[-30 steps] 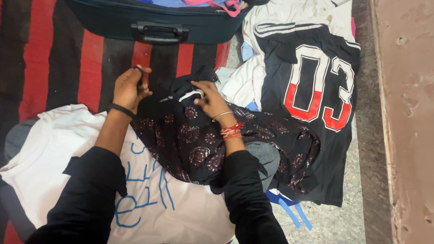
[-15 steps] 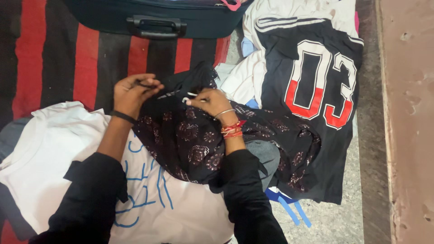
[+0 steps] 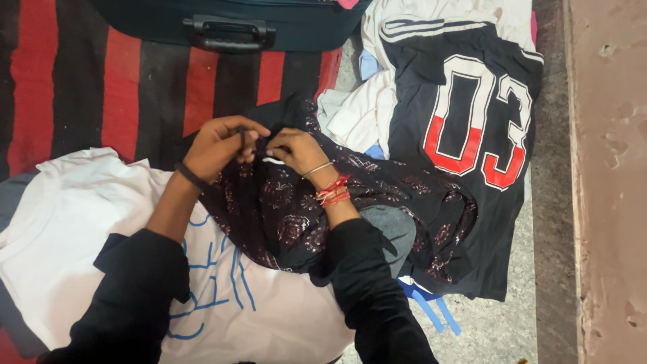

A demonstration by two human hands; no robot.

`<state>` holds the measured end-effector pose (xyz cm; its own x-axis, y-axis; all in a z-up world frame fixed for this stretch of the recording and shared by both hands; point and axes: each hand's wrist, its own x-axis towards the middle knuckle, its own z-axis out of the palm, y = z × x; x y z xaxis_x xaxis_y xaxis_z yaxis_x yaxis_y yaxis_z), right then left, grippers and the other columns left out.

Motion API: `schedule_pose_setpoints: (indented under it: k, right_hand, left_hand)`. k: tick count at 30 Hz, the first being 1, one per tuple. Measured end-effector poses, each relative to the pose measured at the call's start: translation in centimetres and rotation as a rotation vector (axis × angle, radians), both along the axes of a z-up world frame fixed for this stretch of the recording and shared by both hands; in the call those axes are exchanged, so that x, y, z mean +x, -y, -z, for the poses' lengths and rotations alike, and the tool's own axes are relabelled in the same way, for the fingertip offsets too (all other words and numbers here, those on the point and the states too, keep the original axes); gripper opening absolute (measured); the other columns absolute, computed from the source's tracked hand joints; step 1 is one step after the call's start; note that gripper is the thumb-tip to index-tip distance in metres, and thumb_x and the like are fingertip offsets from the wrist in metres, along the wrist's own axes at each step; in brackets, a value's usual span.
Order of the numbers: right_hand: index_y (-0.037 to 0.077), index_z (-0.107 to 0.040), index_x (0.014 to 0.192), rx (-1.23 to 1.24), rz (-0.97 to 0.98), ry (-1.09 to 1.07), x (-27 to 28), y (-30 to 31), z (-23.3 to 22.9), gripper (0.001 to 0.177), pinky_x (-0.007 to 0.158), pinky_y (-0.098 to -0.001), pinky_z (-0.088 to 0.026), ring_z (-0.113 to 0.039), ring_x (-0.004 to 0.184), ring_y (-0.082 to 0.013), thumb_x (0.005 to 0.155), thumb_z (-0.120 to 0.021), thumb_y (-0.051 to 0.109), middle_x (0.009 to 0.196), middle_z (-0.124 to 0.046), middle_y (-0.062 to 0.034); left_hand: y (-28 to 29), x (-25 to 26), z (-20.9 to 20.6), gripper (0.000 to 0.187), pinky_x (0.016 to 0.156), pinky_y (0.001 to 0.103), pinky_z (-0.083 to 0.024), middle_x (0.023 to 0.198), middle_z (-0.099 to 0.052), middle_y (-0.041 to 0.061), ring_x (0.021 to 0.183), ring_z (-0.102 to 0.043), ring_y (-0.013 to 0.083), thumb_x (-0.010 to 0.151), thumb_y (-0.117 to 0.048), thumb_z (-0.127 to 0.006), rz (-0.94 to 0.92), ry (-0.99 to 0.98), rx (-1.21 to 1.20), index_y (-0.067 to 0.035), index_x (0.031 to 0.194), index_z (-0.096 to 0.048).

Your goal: The person folds clothes including a white shirt, a black patterned top, and a jersey, then places them into a suitcase.

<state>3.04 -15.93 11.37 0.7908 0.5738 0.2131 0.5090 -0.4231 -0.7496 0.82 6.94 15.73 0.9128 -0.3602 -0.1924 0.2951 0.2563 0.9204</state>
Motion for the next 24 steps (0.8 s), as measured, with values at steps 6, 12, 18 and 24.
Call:
schedule_pose_setpoints:
  k: [6,12,18,24]
  right_hand:
    - [0.003,-0.065,0.101,0.115,0.09,-0.133,-0.2,0.4,2.1,0.012,0.071,-0.0302,-0.053,-0.066,0.079,-0.0192,0.091,-0.071,0.006,0.093,-0.067,-0.0075]
    - [0.005,-0.063,0.108,0.283,0.258,-0.337,0.6,0.9,4.8,0.023,0.066,-0.0215,-0.049,-0.059,0.072,-0.004,0.086,-0.071,0.002,0.086,-0.065,0.0021]
    - [0.004,-0.076,0.101,0.182,0.292,-0.399,0.6,1.0,4.5,0.015,0.062,-0.0202,-0.047,-0.057,0.068,-0.0032,0.086,-0.077,0.006,0.084,-0.069,0.0028]
    - [0.002,-0.073,0.101,0.327,0.236,-0.544,0.8,0.9,4.2,0.011,0.069,-0.0189,-0.051,-0.064,0.076,-0.0024,0.092,-0.07,0.007,0.087,-0.072,0.0039]
  left_hand:
    - [-3.0,-0.3,3.2,0.017,0.063,0.023,-0.048,0.081,-0.062,0.001,0.071,-0.06,0.0107,0.104,-0.005,-0.059,-0.22,-0.048,-0.052,0.001,0.114,-0.071]
    - [-3.1,0.5,5.5,0.051,0.084,0.03,-0.06,0.125,-0.058,0.008,0.11,-0.063,0.0193,0.08,0.005,-0.059,-0.64,0.181,0.292,-0.005,0.13,-0.058]
    - [2.1,-3.0,5.0,0.025,0.08,0.034,-0.055,0.105,-0.068,0.012,0.092,-0.068,0.0224,0.082,-0.012,-0.083,-0.536,0.303,0.809,-0.005,0.104,-0.071]
    - [6.2,-2.7,5.7,0.03,0.075,0.037,-0.056,0.089,-0.075,0.011,0.082,-0.073,0.0263,0.075,-0.023,-0.091,-0.507,0.402,0.85,-0.002,0.091,-0.076]
